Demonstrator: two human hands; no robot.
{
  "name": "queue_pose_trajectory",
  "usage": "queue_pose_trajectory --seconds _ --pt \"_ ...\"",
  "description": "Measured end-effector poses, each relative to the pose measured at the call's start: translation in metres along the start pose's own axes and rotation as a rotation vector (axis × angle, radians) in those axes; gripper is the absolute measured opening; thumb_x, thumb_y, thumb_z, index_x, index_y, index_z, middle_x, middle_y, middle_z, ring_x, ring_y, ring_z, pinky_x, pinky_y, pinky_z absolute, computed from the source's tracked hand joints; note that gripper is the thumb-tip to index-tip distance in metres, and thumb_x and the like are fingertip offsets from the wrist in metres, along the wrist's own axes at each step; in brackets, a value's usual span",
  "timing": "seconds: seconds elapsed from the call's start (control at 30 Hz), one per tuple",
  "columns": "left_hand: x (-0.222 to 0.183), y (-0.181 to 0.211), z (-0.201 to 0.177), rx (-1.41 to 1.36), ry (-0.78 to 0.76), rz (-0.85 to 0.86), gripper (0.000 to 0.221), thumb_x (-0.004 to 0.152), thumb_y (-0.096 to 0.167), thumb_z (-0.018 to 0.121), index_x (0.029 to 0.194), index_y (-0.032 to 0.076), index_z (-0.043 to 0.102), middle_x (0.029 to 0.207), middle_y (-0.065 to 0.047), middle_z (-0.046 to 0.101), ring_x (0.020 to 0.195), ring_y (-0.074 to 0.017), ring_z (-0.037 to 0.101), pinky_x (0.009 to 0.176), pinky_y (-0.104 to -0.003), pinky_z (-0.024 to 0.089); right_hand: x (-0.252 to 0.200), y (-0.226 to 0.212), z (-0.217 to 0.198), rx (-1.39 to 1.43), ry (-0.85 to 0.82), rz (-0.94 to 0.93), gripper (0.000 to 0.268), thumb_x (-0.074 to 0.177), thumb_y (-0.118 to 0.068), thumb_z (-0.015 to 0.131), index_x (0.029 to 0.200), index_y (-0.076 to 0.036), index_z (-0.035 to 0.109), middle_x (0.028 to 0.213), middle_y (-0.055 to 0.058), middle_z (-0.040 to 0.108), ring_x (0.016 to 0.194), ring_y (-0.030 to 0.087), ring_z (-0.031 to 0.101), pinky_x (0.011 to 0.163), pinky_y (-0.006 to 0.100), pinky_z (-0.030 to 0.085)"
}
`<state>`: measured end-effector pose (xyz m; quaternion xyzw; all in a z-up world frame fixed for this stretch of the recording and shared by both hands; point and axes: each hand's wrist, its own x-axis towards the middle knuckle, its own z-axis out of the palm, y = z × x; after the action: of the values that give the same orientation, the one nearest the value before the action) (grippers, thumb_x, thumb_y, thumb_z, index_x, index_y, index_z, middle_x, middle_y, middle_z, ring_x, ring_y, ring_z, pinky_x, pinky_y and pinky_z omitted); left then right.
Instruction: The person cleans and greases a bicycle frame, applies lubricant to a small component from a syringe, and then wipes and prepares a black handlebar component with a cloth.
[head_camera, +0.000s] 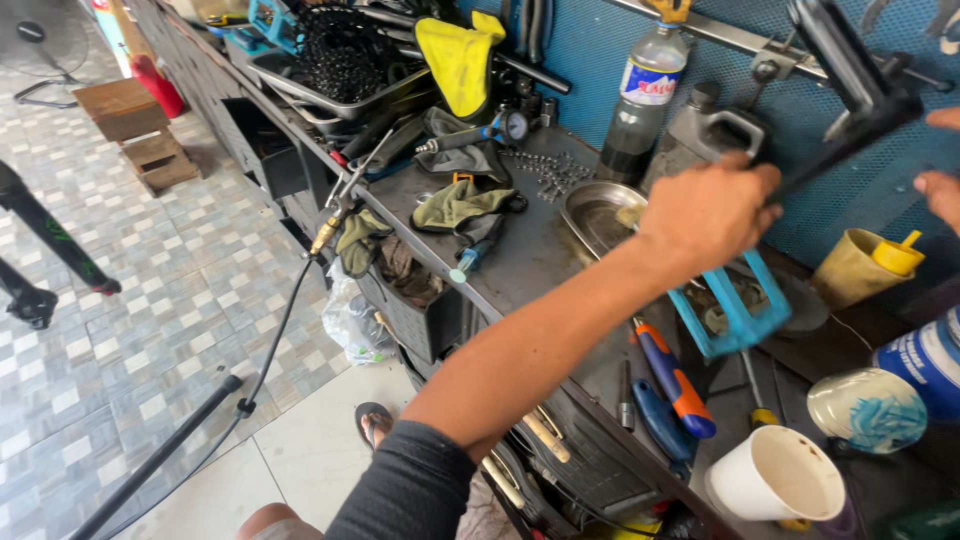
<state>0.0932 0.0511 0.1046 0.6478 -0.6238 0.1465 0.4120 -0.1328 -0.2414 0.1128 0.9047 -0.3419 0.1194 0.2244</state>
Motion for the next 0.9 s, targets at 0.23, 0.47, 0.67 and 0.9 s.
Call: queue_pose_trajectory --seconds 0.23,0.47,0.67,0.9 --pt "-0.022 -0.089 -0.147 0.129 0.204 -0.070 0.025 0.089 0.029 0.071 0.112 0.021 0.071 0.109 -0.012 0.065 0.086 -0.0371 0.070 0.076 -0.050 0.058 0.021 -0.150 -0.122 -0.221 0.102 -0.149 0.037 0.094 -0.038 0.067 0.129 -0.026 0.070 0.101 0.006 0.073 0.096 0.026 0.065 0.086 0.042 0.055" --pt "-0.159 -0.162 -0.310 0.245 0.315 -0.388 0.033 0.093 0.022 0.077 0.105 0.003 0.053 0.086 -0.017 0.073 0.081 -0.0408 0.071 0.068 -0.048 0.053 0.074 -0.307 -0.177 -0.054 0.235 -0.461 0.049 0.090 -0.035 0.070 0.139 -0.032 0.068 0.116 0.006 0.070 0.117 0.030 0.062 0.091 0.049 0.054" --pt "-0.317 -0.191 -0.353 0.343 0.253 -0.903 0.053 0.080 0.020 0.072 0.127 0.003 0.052 0.081 -0.022 0.071 0.081 -0.0432 0.070 0.071 -0.051 0.052 0.174 -0.459 -0.046 0.194 0.030 -0.524 0.069 0.074 -0.027 0.080 0.140 -0.029 0.061 0.129 0.008 0.061 0.126 0.032 0.054 0.097 0.048 0.051" --pt "-0.438 -0.226 -0.346 0.396 0.165 -1.245 0.046 0.076 0.028 0.075 0.117 0.009 0.067 0.104 -0.019 0.074 0.098 -0.0405 0.069 0.083 -0.048 0.054 0.264 -0.483 0.078 0.820 0.053 -0.248 0.028 0.101 -0.032 0.063 0.116 -0.012 0.074 0.103 0.014 0.072 0.098 0.037 0.069 0.088 0.049 0.056"
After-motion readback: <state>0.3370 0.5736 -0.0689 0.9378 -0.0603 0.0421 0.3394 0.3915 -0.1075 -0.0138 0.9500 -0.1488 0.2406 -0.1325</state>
